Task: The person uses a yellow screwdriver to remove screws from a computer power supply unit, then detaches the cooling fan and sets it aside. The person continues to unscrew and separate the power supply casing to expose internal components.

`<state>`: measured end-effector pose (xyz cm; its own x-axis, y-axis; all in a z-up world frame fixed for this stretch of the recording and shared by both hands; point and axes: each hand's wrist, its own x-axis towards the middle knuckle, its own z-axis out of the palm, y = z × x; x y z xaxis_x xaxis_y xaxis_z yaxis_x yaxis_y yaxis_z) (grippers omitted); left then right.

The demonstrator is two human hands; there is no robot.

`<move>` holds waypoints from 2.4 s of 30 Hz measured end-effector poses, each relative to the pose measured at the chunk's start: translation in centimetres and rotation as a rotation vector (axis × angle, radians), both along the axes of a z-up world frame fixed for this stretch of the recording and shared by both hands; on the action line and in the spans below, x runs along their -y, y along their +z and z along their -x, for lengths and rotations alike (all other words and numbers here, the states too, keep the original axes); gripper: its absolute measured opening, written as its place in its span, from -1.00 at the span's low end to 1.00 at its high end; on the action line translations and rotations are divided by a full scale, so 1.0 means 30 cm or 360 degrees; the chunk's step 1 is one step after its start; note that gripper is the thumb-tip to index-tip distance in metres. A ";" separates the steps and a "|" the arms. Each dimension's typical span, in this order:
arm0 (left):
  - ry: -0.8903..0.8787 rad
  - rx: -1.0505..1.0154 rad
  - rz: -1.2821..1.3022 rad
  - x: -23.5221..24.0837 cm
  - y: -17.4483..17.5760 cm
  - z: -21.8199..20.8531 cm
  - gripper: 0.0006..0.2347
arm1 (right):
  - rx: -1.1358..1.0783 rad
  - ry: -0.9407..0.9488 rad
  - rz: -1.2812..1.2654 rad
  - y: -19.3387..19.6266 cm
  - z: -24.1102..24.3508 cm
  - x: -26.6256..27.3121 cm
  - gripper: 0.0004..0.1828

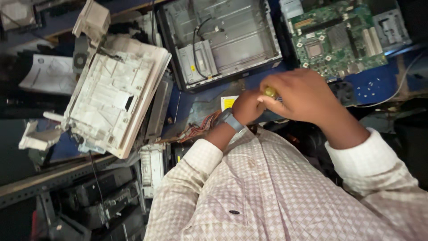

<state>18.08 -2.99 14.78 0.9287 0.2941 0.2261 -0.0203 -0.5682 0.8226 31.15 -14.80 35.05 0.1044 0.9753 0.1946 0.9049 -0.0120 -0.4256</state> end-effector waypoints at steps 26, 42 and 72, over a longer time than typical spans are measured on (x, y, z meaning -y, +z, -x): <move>0.0111 0.0208 -0.0218 -0.004 0.077 -0.045 -0.82 | 0.0451 -0.0274 0.0765 0.154 0.090 0.041 -0.72; 0.0058 -0.0016 -0.0330 0.010 0.059 -0.027 -0.87 | 0.0480 0.0113 0.0269 0.158 0.055 0.064 -0.76; 0.0088 0.0243 -0.0245 0.014 0.066 -0.020 -0.84 | 0.0515 -0.0176 0.0908 0.131 0.071 0.060 -0.46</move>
